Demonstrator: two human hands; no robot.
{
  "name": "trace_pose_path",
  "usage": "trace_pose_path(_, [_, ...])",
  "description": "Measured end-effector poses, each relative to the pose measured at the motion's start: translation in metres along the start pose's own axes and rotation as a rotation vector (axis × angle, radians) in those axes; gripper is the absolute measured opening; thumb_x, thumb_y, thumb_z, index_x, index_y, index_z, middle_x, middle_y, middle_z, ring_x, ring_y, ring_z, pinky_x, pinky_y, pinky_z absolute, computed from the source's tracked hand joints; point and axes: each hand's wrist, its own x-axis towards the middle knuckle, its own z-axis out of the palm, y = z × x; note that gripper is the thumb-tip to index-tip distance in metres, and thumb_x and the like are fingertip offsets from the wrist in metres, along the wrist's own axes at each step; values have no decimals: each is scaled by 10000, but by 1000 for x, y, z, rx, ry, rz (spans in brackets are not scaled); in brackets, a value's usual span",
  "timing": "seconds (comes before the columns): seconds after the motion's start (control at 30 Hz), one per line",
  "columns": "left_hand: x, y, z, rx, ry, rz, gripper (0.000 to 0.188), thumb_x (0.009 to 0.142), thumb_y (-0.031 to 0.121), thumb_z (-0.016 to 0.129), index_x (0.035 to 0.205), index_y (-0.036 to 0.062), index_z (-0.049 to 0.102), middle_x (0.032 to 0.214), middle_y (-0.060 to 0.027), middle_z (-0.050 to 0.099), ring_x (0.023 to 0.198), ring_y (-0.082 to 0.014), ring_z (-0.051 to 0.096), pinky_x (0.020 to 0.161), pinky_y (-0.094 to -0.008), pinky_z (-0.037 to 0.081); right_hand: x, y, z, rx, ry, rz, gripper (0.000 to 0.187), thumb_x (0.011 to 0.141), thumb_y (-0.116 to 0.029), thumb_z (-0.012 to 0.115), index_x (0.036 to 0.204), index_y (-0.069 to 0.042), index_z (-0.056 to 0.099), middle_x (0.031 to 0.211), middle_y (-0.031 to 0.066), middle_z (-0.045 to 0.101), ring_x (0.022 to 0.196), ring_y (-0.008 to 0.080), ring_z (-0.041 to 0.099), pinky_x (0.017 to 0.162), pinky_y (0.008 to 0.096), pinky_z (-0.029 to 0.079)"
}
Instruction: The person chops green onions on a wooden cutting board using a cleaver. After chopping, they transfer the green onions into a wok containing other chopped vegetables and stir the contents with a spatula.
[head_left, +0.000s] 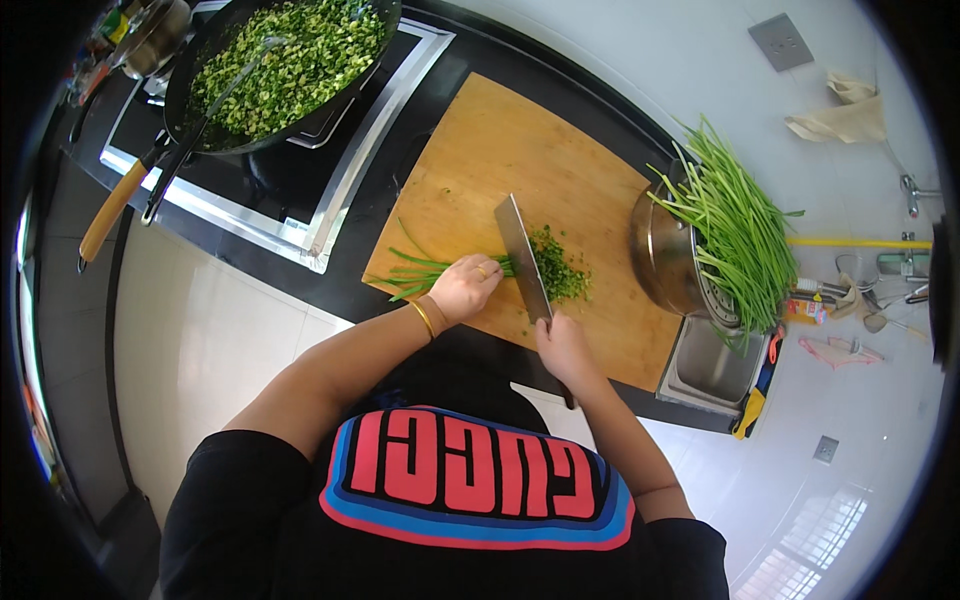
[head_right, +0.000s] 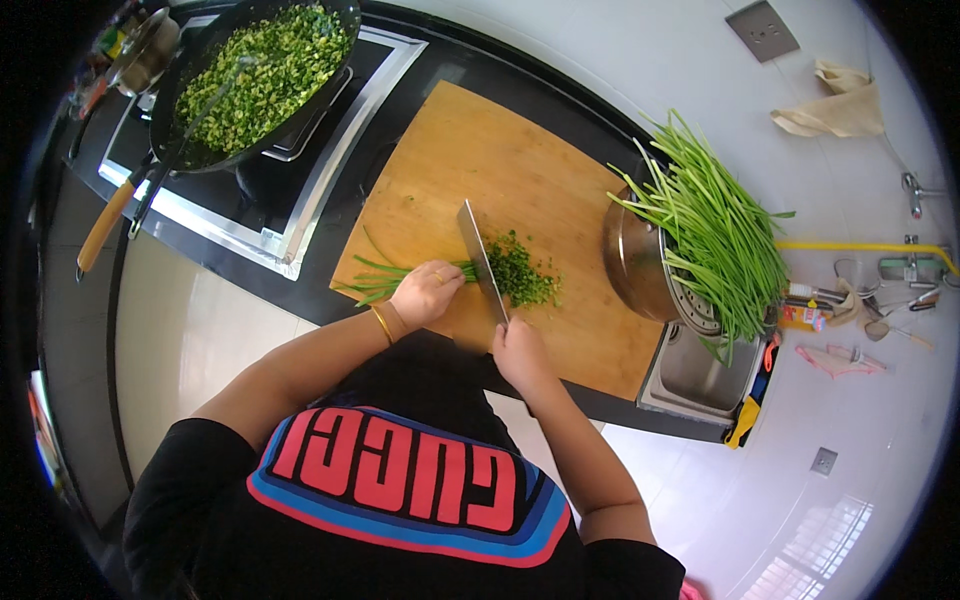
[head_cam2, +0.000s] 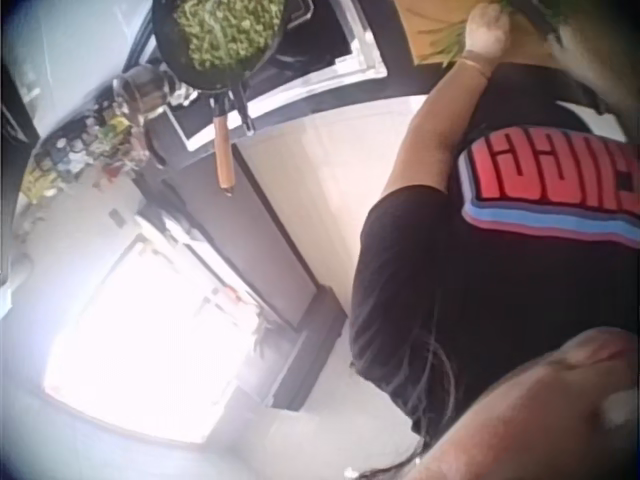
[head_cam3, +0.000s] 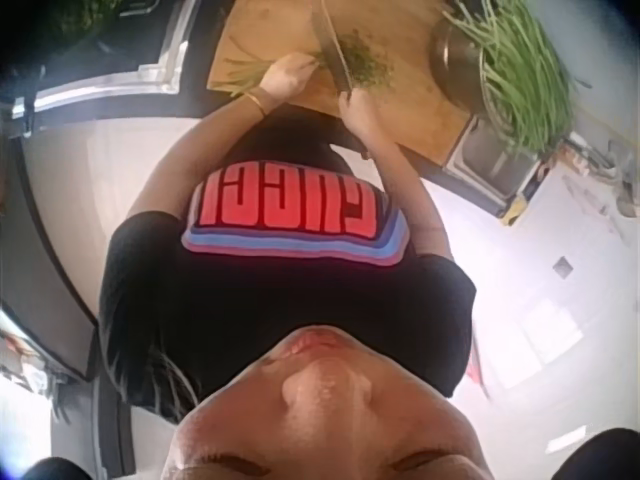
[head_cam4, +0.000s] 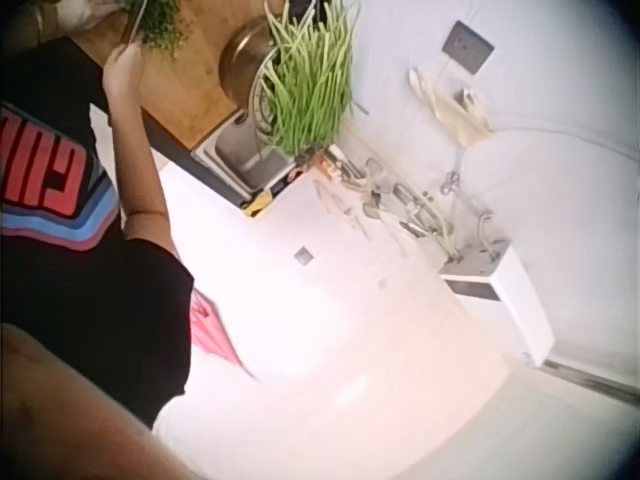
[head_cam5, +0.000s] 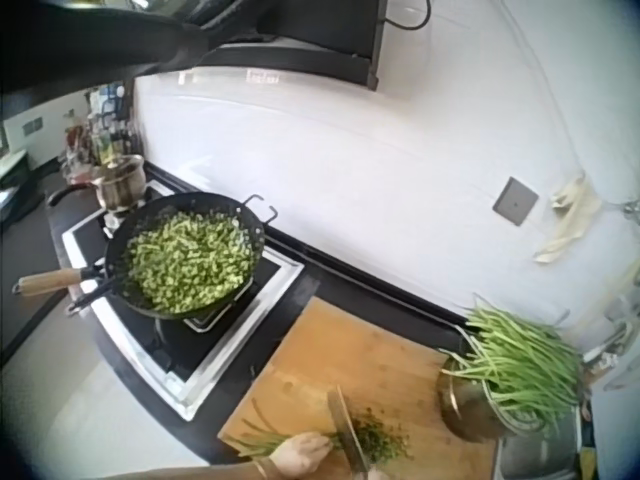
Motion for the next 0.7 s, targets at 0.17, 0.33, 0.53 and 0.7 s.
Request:
trace_pose_path(0.17, [0, -1, 1, 2, 7, 9, 161, 687, 46, 556, 839, 15, 602, 857, -67, 573, 799, -235, 575, 691, -336, 482, 35, -5, 30, 119, 166, -56, 185, 841, -151, 476, 853, 28, 525, 681, 273, 573, 672, 432, 574, 597, 494, 449])
trace_pose_path(0.33, [1, -1, 0, 34, -21, -17, 182, 694, 81, 527, 849, 25, 603, 848, -59, 565, 833, -222, 554, 735, -320, 467, 24, 3, 9, 235, 121, 11, 203, 835, -162, 491, 867, 33, 537, 719, 257, 590, 701, 411, 587, 607, 456, 463])
trace_pose_path(0.53, [0, -1, -1, 25, -22, -23, 186, 688, 80, 527, 849, 27, 603, 847, -58, 560, 827, -221, 551, 739, -322, 466, -5, -6, -9, -23, -47, 53, 238, 840, -182, 492, 841, 51, 542, 725, 265, 588, 712, 421, 585, 617, 468, 461])
trace_pose_path(0.7, [0, 0, 1, -9, 0, -19, 138, 687, 51, 560, 815, 21, 603, 843, -67, 571, 793, -231, 568, 693, -331, 482, 21, -6, 19, 13, 54, -1, 228, 836, -183, 482, 848, 37, 541, 695, 263, 582, 687, 431, 578, 616, 488, 461])
